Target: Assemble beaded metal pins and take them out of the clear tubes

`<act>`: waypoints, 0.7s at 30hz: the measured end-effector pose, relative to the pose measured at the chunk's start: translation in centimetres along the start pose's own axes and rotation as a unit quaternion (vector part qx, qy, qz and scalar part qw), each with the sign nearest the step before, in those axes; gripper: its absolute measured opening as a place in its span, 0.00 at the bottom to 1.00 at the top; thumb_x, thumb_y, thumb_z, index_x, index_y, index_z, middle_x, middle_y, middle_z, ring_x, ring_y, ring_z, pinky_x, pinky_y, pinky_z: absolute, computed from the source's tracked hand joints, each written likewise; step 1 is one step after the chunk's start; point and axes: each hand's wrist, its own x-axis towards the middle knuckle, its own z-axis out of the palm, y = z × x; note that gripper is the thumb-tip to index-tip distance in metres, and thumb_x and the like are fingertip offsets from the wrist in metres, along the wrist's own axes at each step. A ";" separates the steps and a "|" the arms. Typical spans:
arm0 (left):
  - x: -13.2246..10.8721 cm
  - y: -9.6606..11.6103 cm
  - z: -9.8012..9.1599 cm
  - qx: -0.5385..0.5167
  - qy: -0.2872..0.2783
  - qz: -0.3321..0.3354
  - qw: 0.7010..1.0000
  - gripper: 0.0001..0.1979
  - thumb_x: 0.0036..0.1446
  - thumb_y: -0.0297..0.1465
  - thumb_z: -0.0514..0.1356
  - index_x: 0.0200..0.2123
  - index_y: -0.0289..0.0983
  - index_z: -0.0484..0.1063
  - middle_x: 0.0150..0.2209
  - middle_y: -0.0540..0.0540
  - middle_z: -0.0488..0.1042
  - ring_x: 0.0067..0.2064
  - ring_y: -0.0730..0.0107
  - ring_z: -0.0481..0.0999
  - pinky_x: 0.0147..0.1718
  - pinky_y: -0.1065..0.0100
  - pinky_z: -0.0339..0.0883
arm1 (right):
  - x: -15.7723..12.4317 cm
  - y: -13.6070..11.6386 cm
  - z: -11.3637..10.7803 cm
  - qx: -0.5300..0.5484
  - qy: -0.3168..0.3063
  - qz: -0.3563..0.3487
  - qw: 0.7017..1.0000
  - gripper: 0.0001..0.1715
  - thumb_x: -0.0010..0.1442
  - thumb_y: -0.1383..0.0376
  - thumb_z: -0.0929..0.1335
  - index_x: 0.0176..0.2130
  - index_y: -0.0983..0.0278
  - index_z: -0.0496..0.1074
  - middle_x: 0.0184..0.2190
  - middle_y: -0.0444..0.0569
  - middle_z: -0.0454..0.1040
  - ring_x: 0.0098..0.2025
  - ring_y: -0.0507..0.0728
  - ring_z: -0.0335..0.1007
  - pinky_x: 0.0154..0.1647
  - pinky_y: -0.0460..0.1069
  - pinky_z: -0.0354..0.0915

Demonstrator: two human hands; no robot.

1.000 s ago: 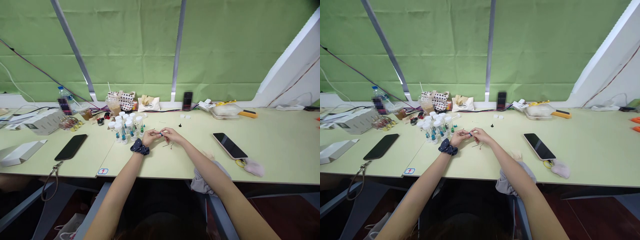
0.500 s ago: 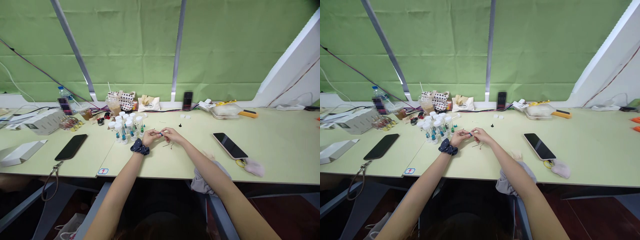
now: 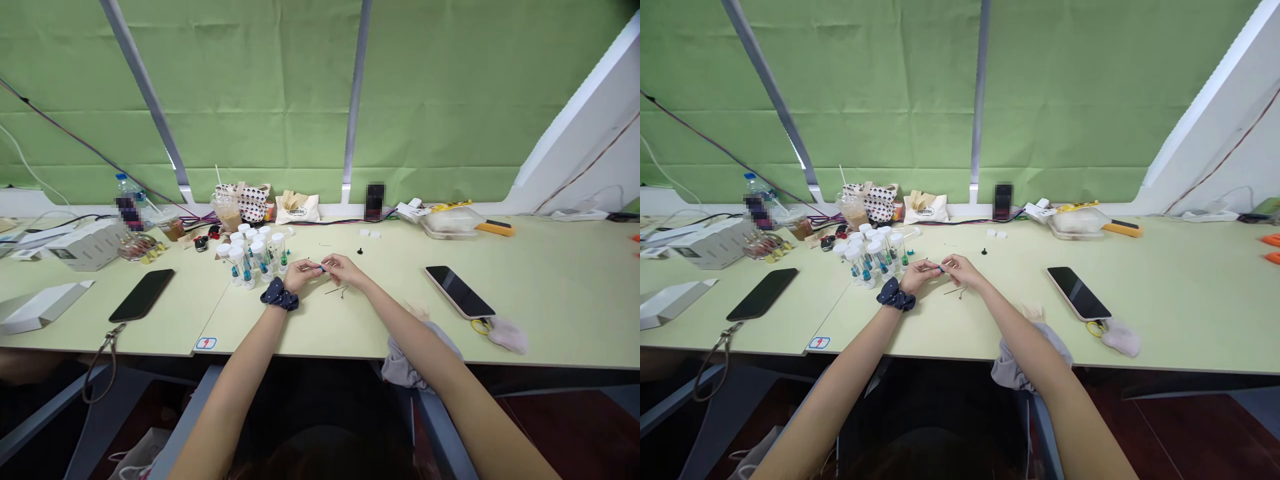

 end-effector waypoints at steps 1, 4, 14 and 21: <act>0.0 -0.1 0.0 0.000 -0.002 -0.001 1.000 0.17 0.35 0.35 0.73 0.29 0.32 0.75 0.30 0.45 0.77 0.33 0.66 0.76 0.40 0.59 0.70 | 0.0 0.0 0.0 0.001 -0.003 -0.004 1.000 0.23 0.52 0.51 0.70 0.40 0.64 0.67 0.19 0.39 0.66 0.17 0.48 0.61 0.14 0.42 0.62; 0.1 -0.2 -0.1 0.003 -0.004 0.000 1.000 0.17 0.36 0.35 0.73 0.29 0.32 0.75 0.30 0.45 0.77 0.33 0.67 0.76 0.40 0.59 0.70 | 0.0 0.0 0.0 0.010 -0.030 0.006 0.999 0.23 0.54 0.50 0.69 0.41 0.63 0.67 0.17 0.38 0.65 0.16 0.48 0.61 0.15 0.42 0.61; 0.0 0.0 0.0 0.002 -0.004 0.002 1.000 0.17 0.36 0.35 0.73 0.29 0.32 0.75 0.29 0.45 0.77 0.32 0.68 0.76 0.39 0.61 0.71 | 0.0 -0.1 0.0 -0.015 -0.003 -0.016 1.000 0.21 0.54 0.52 0.69 0.40 0.64 0.67 0.18 0.38 0.65 0.15 0.47 0.58 0.13 0.42 0.57; 0.2 -0.4 -0.2 0.000 -0.003 0.001 1.000 0.17 0.36 0.35 0.73 0.29 0.33 0.75 0.29 0.45 0.77 0.33 0.67 0.76 0.40 0.59 0.71 | -0.2 -0.3 0.1 -0.013 -0.030 0.028 0.999 0.18 0.58 0.52 0.66 0.41 0.63 0.67 0.15 0.37 0.63 0.14 0.46 0.55 0.13 0.40 0.53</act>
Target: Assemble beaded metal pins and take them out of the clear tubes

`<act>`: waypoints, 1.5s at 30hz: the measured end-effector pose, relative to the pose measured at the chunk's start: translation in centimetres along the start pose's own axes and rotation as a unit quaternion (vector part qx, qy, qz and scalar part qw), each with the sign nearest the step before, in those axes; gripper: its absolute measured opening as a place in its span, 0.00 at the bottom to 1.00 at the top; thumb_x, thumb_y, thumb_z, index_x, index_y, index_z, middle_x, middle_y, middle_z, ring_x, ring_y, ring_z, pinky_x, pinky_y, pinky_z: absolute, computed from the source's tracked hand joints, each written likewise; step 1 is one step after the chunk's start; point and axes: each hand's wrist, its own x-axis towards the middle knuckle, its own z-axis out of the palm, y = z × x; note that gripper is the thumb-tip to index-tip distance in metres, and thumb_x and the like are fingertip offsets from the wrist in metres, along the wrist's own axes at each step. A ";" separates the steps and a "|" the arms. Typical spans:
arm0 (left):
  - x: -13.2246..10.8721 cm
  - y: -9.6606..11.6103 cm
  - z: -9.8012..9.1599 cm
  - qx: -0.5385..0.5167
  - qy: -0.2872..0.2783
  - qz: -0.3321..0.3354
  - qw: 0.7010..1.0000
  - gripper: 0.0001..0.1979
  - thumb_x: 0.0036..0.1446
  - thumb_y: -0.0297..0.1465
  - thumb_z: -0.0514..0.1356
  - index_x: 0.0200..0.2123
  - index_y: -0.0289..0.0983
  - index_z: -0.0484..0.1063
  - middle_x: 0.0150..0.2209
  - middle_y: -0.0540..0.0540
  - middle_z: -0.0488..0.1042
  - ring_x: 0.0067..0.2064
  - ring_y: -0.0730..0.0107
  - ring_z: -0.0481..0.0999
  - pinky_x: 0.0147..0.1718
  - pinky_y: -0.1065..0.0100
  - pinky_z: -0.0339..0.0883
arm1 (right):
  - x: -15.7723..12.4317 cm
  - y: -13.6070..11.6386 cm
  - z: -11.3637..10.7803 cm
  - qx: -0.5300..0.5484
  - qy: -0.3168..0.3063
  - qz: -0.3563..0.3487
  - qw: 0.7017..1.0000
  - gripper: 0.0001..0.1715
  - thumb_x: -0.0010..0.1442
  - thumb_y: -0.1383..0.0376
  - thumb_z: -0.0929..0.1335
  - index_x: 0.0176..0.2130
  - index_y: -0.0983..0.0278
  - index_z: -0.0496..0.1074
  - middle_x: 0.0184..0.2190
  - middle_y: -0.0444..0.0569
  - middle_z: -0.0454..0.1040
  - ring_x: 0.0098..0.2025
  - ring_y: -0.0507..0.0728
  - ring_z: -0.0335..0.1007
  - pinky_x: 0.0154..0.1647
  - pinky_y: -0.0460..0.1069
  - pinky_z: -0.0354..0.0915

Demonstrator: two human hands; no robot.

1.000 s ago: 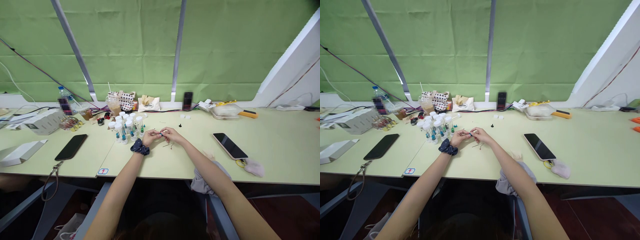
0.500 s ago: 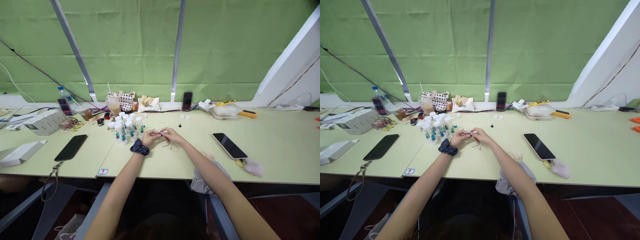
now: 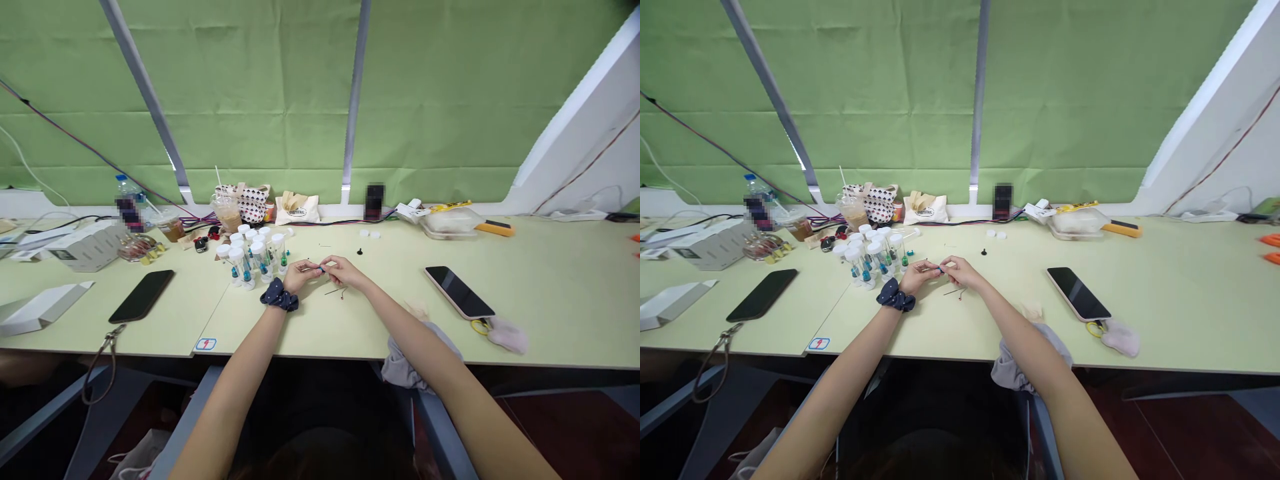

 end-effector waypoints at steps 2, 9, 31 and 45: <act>0.0 0.0 0.0 0.000 0.001 0.001 1.000 0.17 0.35 0.35 0.73 0.29 0.33 0.75 0.29 0.45 0.77 0.33 0.67 0.76 0.40 0.59 0.71 | 0.0 0.0 0.0 0.002 0.013 -0.002 1.000 0.18 0.57 0.52 0.67 0.40 0.63 0.67 0.17 0.38 0.64 0.14 0.46 0.55 0.12 0.40 0.51; -0.1 0.3 0.2 0.000 -0.002 -0.002 1.000 0.17 0.35 0.35 0.73 0.29 0.32 0.75 0.30 0.45 0.78 0.33 0.67 0.76 0.39 0.60 0.71 | 0.0 -0.1 0.0 0.013 0.012 -0.025 1.000 0.19 0.55 0.53 0.68 0.41 0.63 0.67 0.20 0.38 0.65 0.15 0.45 0.56 0.12 0.40 0.52; -0.2 0.3 0.2 0.008 0.001 -0.005 1.000 0.17 0.36 0.35 0.73 0.29 0.32 0.75 0.30 0.45 0.77 0.33 0.67 0.76 0.40 0.60 0.70 | 0.3 0.4 0.0 0.004 0.018 -0.033 0.999 0.21 0.54 0.52 0.69 0.41 0.64 0.66 0.19 0.38 0.66 0.16 0.47 0.59 0.14 0.41 0.57; -0.1 0.0 0.0 0.007 -0.003 -0.003 1.000 0.17 0.35 0.35 0.73 0.29 0.33 0.75 0.30 0.45 0.78 0.33 0.67 0.76 0.40 0.60 0.70 | 0.3 0.4 0.2 0.016 -0.004 -0.017 1.000 0.20 0.56 0.51 0.67 0.41 0.63 0.66 0.16 0.37 0.65 0.15 0.47 0.60 0.14 0.41 0.59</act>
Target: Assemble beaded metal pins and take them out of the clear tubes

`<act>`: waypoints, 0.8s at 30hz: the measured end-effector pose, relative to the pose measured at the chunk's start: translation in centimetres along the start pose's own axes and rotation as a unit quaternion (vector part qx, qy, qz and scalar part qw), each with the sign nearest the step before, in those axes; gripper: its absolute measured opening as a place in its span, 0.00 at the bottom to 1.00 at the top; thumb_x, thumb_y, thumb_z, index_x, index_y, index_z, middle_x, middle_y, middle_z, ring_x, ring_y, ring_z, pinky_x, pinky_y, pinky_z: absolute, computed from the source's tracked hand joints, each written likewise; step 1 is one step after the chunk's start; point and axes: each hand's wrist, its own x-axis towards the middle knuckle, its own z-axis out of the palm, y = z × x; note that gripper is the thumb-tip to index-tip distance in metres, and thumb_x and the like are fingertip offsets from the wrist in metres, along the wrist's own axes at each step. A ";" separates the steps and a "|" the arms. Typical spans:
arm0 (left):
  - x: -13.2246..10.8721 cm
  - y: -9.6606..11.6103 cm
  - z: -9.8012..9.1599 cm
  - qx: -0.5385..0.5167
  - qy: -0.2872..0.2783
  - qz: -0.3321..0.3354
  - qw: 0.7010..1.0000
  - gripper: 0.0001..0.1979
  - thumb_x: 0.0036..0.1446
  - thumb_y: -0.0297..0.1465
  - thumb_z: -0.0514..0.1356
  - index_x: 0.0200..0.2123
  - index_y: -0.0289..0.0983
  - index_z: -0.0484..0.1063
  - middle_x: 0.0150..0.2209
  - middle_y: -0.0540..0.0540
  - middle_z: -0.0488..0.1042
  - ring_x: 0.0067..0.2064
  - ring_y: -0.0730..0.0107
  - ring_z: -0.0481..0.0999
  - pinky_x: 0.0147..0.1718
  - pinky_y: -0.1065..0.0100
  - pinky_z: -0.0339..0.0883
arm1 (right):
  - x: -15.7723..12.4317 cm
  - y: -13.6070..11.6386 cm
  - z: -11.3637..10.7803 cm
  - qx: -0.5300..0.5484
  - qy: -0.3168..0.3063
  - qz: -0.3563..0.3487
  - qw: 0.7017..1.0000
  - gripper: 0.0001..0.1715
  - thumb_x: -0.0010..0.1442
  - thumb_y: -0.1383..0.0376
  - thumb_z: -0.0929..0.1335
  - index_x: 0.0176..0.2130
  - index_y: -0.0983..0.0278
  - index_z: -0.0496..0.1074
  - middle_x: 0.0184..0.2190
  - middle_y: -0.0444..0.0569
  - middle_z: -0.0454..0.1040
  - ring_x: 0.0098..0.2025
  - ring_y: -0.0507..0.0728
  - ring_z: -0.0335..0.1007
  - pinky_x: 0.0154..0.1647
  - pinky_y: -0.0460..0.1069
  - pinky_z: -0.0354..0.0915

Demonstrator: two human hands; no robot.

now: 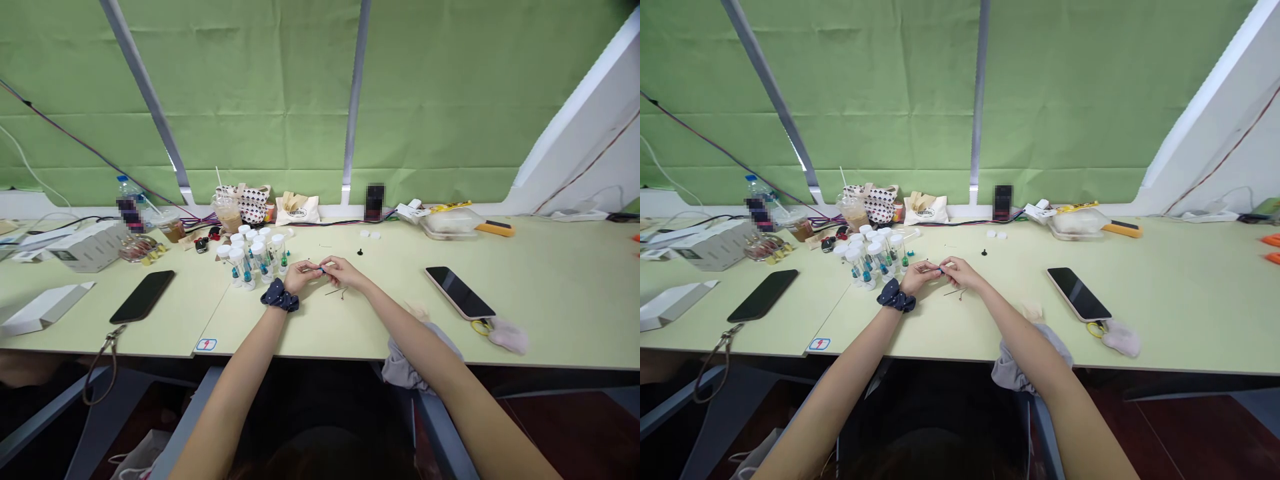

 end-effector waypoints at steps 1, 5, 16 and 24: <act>0.0 0.1 0.0 0.000 0.001 0.001 1.000 0.17 0.35 0.35 0.73 0.29 0.33 0.75 0.30 0.45 0.78 0.32 0.67 0.76 0.40 0.60 0.70 | 0.0 0.0 0.0 0.001 -0.005 0.005 1.000 0.20 0.56 0.51 0.67 0.41 0.63 0.65 0.15 0.37 0.64 0.15 0.47 0.59 0.14 0.41 0.58; -0.1 0.3 0.2 0.000 0.009 -0.002 1.000 0.17 0.35 0.35 0.73 0.29 0.33 0.75 0.29 0.45 0.77 0.32 0.67 0.76 0.39 0.60 0.70 | -0.1 0.0 0.1 -0.004 0.011 0.011 1.000 0.19 0.57 0.51 0.67 0.40 0.63 0.65 0.15 0.36 0.64 0.14 0.47 0.59 0.14 0.41 0.57; 0.0 0.0 0.1 -0.002 0.007 -0.002 1.000 0.17 0.35 0.35 0.73 0.29 0.33 0.75 0.30 0.45 0.78 0.33 0.66 0.76 0.40 0.59 0.71 | 0.1 0.2 -0.1 0.000 0.014 0.000 1.000 0.19 0.56 0.52 0.68 0.40 0.63 0.66 0.17 0.38 0.65 0.15 0.48 0.60 0.14 0.41 0.59; -0.1 0.2 0.1 0.013 0.008 0.003 1.000 0.18 0.35 0.36 0.73 0.29 0.33 0.75 0.29 0.45 0.77 0.32 0.67 0.76 0.39 0.59 0.71 | 0.0 -0.1 0.0 -0.002 -0.001 0.009 1.000 0.20 0.57 0.50 0.66 0.40 0.63 0.65 0.16 0.37 0.65 0.15 0.48 0.60 0.14 0.41 0.59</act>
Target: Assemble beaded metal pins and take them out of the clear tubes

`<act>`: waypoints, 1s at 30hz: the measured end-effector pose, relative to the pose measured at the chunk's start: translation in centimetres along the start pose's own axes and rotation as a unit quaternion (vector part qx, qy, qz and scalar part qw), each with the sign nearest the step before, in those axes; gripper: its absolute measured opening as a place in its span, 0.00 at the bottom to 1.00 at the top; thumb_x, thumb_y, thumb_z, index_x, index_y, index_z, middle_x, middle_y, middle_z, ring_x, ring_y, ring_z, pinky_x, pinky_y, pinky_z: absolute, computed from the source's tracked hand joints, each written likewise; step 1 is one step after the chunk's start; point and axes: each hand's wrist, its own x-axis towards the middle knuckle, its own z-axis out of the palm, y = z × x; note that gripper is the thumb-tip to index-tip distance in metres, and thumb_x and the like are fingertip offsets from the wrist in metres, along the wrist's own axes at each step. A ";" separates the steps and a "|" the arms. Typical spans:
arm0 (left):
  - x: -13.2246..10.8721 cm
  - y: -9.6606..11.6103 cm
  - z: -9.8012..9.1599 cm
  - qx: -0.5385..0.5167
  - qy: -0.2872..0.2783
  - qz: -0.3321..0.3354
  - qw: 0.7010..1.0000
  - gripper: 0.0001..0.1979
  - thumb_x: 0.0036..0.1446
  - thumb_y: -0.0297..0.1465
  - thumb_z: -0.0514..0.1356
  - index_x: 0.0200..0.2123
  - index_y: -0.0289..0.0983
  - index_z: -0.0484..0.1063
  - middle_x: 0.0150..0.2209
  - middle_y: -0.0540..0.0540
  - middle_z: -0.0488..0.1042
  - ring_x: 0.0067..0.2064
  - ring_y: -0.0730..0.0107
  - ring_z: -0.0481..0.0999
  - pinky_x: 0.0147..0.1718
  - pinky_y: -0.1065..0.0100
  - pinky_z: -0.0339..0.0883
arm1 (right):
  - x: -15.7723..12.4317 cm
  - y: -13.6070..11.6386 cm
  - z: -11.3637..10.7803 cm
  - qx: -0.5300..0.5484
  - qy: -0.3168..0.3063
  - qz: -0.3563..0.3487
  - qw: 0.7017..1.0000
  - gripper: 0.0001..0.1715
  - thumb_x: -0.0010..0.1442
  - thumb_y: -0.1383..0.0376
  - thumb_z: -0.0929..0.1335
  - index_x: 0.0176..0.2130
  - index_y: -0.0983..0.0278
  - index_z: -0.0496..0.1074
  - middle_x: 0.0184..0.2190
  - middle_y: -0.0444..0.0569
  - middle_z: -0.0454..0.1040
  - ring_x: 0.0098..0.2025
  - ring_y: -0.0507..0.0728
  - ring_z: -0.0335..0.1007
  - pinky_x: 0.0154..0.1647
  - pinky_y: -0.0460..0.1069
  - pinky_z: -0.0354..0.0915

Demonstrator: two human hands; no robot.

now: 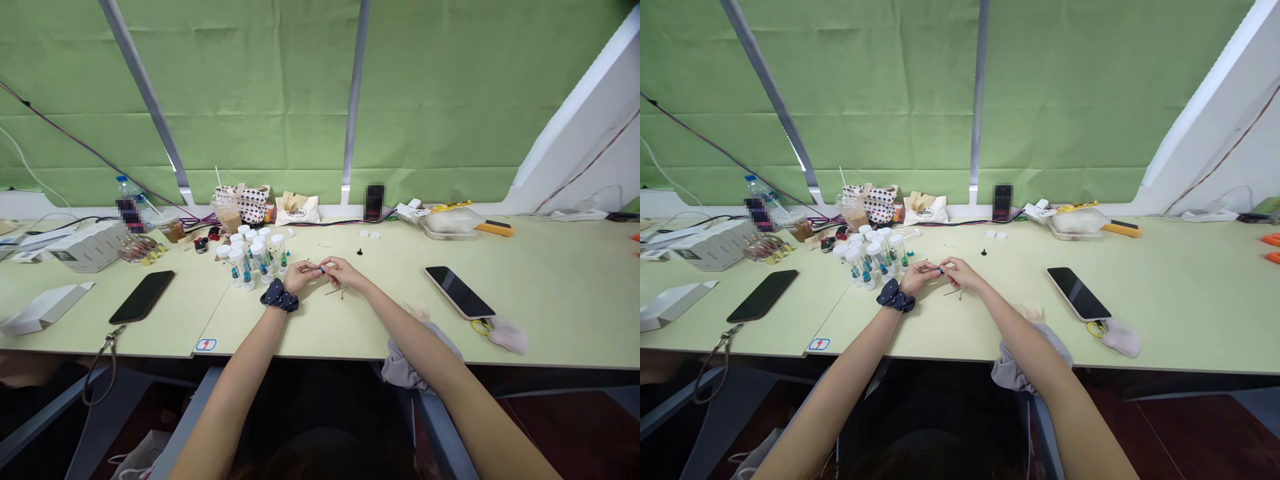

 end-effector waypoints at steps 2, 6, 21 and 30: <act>0.0 0.0 0.0 -0.001 0.001 -0.001 1.000 0.18 0.35 0.36 0.73 0.29 0.33 0.75 0.29 0.45 0.77 0.32 0.66 0.76 0.39 0.59 0.71 | 0.0 -0.1 0.0 -0.009 0.015 -0.006 1.000 0.20 0.56 0.51 0.67 0.40 0.63 0.66 0.17 0.38 0.65 0.15 0.47 0.60 0.14 0.41 0.59; -0.1 0.1 0.1 -0.007 -0.003 0.000 1.000 0.17 0.36 0.36 0.73 0.29 0.33 0.75 0.30 0.46 0.77 0.33 0.67 0.76 0.40 0.59 0.71 | 0.0 0.0 0.0 -0.003 0.007 -0.014 1.000 0.20 0.56 0.51 0.68 0.40 0.63 0.66 0.18 0.38 0.65 0.16 0.47 0.61 0.14 0.41 0.60; 0.0 0.0 0.0 -0.010 -0.006 0.005 1.000 0.17 0.37 0.36 0.72 0.29 0.33 0.75 0.30 0.45 0.78 0.33 0.67 0.76 0.40 0.60 0.71 | 0.1 0.2 0.0 0.021 0.009 -0.007 1.000 0.22 0.55 0.50 0.68 0.41 0.63 0.66 0.17 0.38 0.66 0.16 0.48 0.62 0.15 0.42 0.61; -0.2 0.3 0.2 0.004 -0.002 0.015 1.000 0.17 0.37 0.37 0.72 0.29 0.33 0.76 0.30 0.44 0.78 0.32 0.65 0.77 0.39 0.58 0.72 | 0.3 0.3 -0.4 0.050 0.040 -0.034 0.997 0.25 0.50 0.49 0.71 0.39 0.65 0.68 0.19 0.40 0.68 0.19 0.49 0.64 0.16 0.43 0.64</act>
